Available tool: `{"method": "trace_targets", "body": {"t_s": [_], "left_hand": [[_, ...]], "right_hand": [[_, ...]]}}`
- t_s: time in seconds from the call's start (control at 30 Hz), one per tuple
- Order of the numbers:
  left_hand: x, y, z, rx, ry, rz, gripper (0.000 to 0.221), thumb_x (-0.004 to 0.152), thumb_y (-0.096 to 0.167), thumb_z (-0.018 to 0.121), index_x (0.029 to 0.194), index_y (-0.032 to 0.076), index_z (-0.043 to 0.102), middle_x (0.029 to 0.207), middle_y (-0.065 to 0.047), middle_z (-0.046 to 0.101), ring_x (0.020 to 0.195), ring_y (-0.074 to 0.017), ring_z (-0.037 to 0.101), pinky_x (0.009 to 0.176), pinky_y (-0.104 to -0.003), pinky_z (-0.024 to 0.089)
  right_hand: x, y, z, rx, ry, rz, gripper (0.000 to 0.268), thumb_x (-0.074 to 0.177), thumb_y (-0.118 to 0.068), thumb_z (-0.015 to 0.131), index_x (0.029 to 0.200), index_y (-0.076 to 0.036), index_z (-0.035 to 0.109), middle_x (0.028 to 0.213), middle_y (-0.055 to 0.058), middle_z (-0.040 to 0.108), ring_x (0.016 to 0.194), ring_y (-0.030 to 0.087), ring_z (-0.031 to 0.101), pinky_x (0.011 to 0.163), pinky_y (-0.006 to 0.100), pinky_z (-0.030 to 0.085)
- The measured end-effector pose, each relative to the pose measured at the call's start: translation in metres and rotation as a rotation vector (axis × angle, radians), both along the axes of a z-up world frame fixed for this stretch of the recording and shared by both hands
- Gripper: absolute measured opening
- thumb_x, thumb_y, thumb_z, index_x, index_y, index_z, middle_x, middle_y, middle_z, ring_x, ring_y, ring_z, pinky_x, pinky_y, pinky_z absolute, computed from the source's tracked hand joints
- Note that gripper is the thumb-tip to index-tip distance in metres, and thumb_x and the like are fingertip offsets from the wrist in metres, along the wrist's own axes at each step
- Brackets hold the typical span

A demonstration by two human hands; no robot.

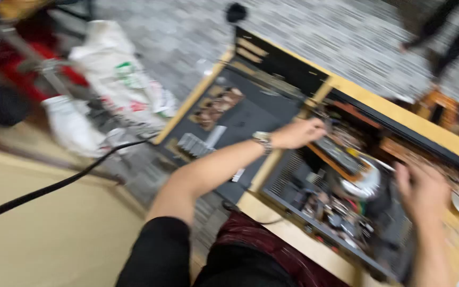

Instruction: Repairing and cleaning the internal components of an electronic amplifier using a brush and screwdriver

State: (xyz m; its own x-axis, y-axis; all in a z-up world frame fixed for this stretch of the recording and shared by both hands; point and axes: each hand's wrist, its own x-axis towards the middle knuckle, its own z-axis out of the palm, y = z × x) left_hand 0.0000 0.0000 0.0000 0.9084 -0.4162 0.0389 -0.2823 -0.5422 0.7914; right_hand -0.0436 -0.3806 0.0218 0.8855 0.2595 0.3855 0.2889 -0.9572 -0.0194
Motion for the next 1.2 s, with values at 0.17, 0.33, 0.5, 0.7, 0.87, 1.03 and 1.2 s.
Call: {"method": "trace_targets", "body": {"t_s": [0.17,0.33,0.5,0.7,0.87,1.03,1.2], "left_hand": [[-0.004,-0.002,-0.001,-0.232,-0.084,-0.035,0.035,0.106,0.026,0.053,0.129,0.0,0.059,0.111,-0.031,0.071,0.108,-0.0467,0.068,0.09,-0.054,0.057],[-0.003,-0.003,0.006,-0.043,-0.002,-0.001,0.033,0.107,0.035,0.052,0.131,0.013,0.061,0.107,-0.022,0.075,0.105,-0.0405,0.071,0.089,-0.053,0.057],[-0.004,0.004,0.007,0.015,0.007,0.013,0.028,0.106,0.033,0.054,0.129,0.02,0.063,0.091,-0.019,0.074,0.097,-0.0397,0.072,0.081,-0.052,0.058],[-0.013,0.003,0.024,0.013,0.018,0.003,0.028,0.107,0.029,0.052,0.127,0.013,0.064,0.073,-0.016,0.064,0.08,-0.0374,0.067,0.075,-0.052,0.053],[-0.018,0.003,0.033,0.019,0.035,0.016,0.03,0.109,0.03,0.05,0.128,0.012,0.064,0.067,-0.009,0.057,0.074,-0.0285,0.063,0.071,-0.046,0.051],[-0.02,0.001,0.038,0.001,0.054,0.014,0.031,0.109,0.028,0.05,0.127,0.008,0.064,0.064,-0.008,0.052,0.07,-0.0269,0.06,0.07,-0.044,0.049],[-0.021,0.0,0.041,-0.008,0.061,0.019,0.032,0.109,0.029,0.05,0.127,0.006,0.063,0.063,-0.007,0.051,0.07,-0.0257,0.06,0.071,-0.043,0.049]], "right_hand": [[-0.011,0.021,0.027,0.189,0.025,0.158,0.023,0.103,-0.026,0.066,0.086,-0.01,0.067,0.08,0.017,0.069,0.086,0.041,0.07,0.074,0.049,0.055],[-0.027,0.037,0.059,0.238,0.114,0.088,0.033,0.105,-0.036,0.059,0.08,-0.015,0.063,0.065,0.009,0.062,0.072,0.034,0.068,0.066,0.042,0.052],[-0.022,0.029,0.062,0.181,0.076,0.036,0.033,0.103,-0.034,0.06,0.075,-0.016,0.059,0.059,0.008,0.057,0.067,0.032,0.066,0.061,0.041,0.05],[-0.018,0.026,0.047,0.125,0.046,-0.027,0.026,0.097,-0.036,0.061,0.079,-0.017,0.062,0.064,0.009,0.059,0.071,0.031,0.068,0.062,0.04,0.052],[-0.017,0.037,0.041,0.229,0.075,0.103,0.03,0.101,-0.03,0.055,0.076,-0.013,0.058,0.06,0.009,0.057,0.066,0.031,0.065,0.06,0.037,0.051],[-0.012,0.018,0.035,0.183,0.011,0.045,0.025,0.096,-0.033,0.061,0.077,-0.016,0.061,0.062,0.009,0.059,0.07,0.031,0.068,0.061,0.039,0.052],[-0.014,0.02,0.036,0.189,-0.008,0.017,0.022,0.094,-0.031,0.062,0.077,-0.017,0.061,0.061,0.006,0.059,0.068,0.027,0.067,0.061,0.036,0.053]]}}
